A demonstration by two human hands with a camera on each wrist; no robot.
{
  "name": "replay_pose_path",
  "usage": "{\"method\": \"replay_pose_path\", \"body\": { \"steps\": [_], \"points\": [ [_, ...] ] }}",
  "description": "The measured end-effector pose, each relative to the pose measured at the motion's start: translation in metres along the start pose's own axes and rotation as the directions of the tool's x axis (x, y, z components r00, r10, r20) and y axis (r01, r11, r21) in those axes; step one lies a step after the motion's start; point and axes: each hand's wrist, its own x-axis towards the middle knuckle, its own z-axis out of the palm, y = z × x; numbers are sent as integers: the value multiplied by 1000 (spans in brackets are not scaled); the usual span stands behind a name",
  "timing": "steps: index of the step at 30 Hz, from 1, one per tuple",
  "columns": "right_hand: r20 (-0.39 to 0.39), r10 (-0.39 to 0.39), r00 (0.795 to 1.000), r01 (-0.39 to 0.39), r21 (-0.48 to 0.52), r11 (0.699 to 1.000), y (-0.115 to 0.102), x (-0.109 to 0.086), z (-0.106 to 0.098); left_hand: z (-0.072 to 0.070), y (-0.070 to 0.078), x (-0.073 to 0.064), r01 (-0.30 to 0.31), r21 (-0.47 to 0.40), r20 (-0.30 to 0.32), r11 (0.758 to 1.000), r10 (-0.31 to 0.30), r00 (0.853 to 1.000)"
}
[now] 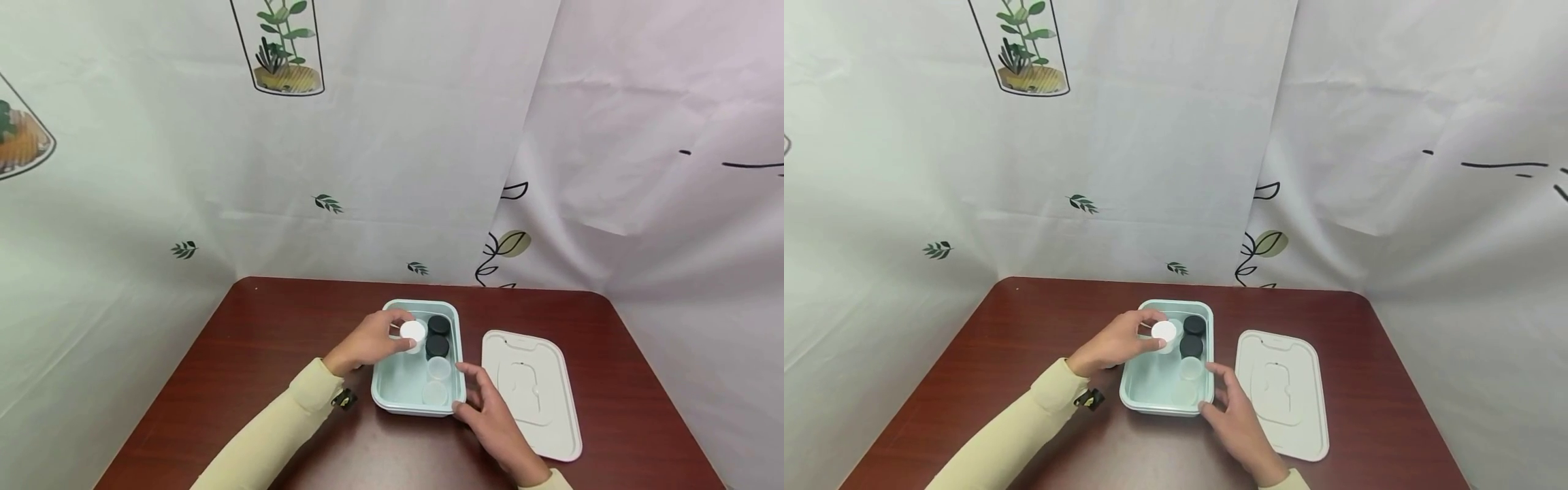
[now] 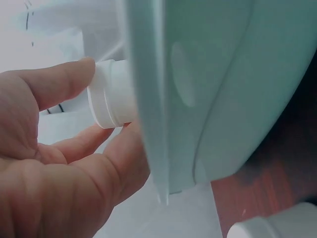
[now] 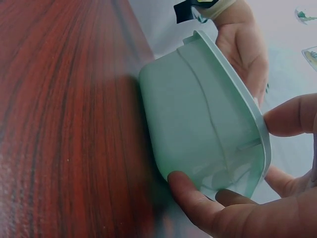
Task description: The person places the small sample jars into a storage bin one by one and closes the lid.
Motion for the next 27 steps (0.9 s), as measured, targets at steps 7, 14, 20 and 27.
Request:
{"method": "replay_pose_path", "body": {
  "steps": [7,14,20,27],
  "points": [
    [-10,-12,1000,12,-2,1000,-1,0,1,8,2,3,2,79,40,997,-5,999],
    [-8,-23,1000,23,-3,1000,-1,0,2,13,6,7,-10,225,65,974,-5,998],
    [-11,-24,1000,24,0,1000,0,1,2,20,8,11,-14,378,62,926,-10,998],
    [-7,-27,1000,27,5,1000,0,1,2,32,12,16,84,480,75,873,-136,988]
  ]
}}
